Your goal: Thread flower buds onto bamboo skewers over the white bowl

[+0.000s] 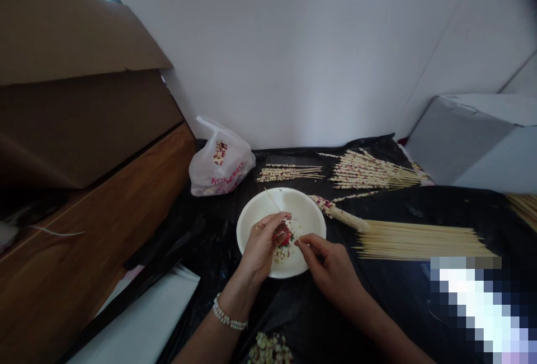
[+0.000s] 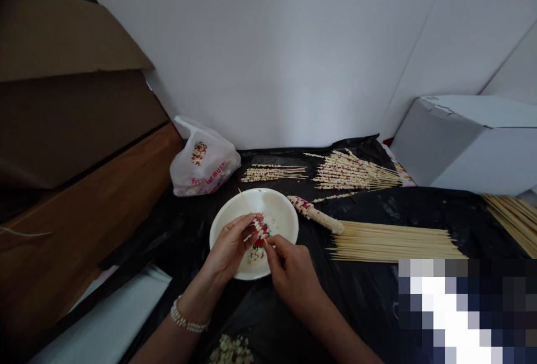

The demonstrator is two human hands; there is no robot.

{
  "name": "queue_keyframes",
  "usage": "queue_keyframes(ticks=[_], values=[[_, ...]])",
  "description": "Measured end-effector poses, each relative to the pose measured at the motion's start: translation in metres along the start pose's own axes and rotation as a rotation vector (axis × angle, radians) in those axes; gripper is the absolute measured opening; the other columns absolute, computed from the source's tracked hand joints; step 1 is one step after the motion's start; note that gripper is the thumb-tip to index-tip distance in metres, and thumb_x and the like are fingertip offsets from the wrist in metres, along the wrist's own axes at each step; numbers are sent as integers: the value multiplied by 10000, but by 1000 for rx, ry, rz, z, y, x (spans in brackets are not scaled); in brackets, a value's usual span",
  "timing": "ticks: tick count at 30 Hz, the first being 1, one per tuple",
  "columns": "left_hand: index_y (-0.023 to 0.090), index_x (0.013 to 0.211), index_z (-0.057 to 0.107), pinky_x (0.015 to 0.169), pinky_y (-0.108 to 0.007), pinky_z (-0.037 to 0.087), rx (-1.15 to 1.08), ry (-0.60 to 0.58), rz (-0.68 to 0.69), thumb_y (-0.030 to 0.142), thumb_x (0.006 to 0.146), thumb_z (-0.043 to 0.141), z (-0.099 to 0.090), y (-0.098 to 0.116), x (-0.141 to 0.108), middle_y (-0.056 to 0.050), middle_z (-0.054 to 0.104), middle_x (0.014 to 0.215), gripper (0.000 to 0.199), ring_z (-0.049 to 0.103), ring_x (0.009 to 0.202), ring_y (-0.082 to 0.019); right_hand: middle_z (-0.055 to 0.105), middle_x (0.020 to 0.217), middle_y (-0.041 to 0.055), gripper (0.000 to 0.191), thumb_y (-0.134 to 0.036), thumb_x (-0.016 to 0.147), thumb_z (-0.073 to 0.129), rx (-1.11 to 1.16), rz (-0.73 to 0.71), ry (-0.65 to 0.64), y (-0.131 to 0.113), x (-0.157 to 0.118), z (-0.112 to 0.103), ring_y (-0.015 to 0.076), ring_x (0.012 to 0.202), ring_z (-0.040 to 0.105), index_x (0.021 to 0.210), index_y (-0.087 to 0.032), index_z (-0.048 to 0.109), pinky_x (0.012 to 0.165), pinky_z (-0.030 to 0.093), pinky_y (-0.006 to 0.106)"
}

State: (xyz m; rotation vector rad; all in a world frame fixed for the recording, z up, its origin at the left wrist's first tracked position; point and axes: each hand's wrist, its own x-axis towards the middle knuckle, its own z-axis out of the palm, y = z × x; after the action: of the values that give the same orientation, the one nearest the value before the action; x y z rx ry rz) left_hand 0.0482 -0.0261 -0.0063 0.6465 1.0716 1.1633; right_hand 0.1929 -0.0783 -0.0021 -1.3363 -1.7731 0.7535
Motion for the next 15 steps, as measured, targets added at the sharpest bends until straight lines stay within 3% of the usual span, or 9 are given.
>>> queue_keyframes(ticks=[4,8,15], values=[[182,1054,718,665,-241,526,-28,-51,-26,370,794,699,-5,7,4,-124,703,1026,321,659,789,-153,729,715,51,303,-251,967,411,-249,27,36,10,6,-8,163,590,661,895,-164,693,576,410,222],[150,999,724,667,-220,517,107,-41,32,273,804,689,-13,19,13,-138,709,1015,233,664,808,-153,745,729,70,295,-253,958,424,-371,75,53,20,12,-14,193,635,688,919,-170,704,562,393,231],[163,819,746,592,-228,463,608,-249,107,157,720,712,-21,27,51,-70,707,805,104,615,674,-159,745,690,73,235,-237,958,468,-598,172,30,21,14,-15,220,602,693,963,-185,697,501,311,251]])
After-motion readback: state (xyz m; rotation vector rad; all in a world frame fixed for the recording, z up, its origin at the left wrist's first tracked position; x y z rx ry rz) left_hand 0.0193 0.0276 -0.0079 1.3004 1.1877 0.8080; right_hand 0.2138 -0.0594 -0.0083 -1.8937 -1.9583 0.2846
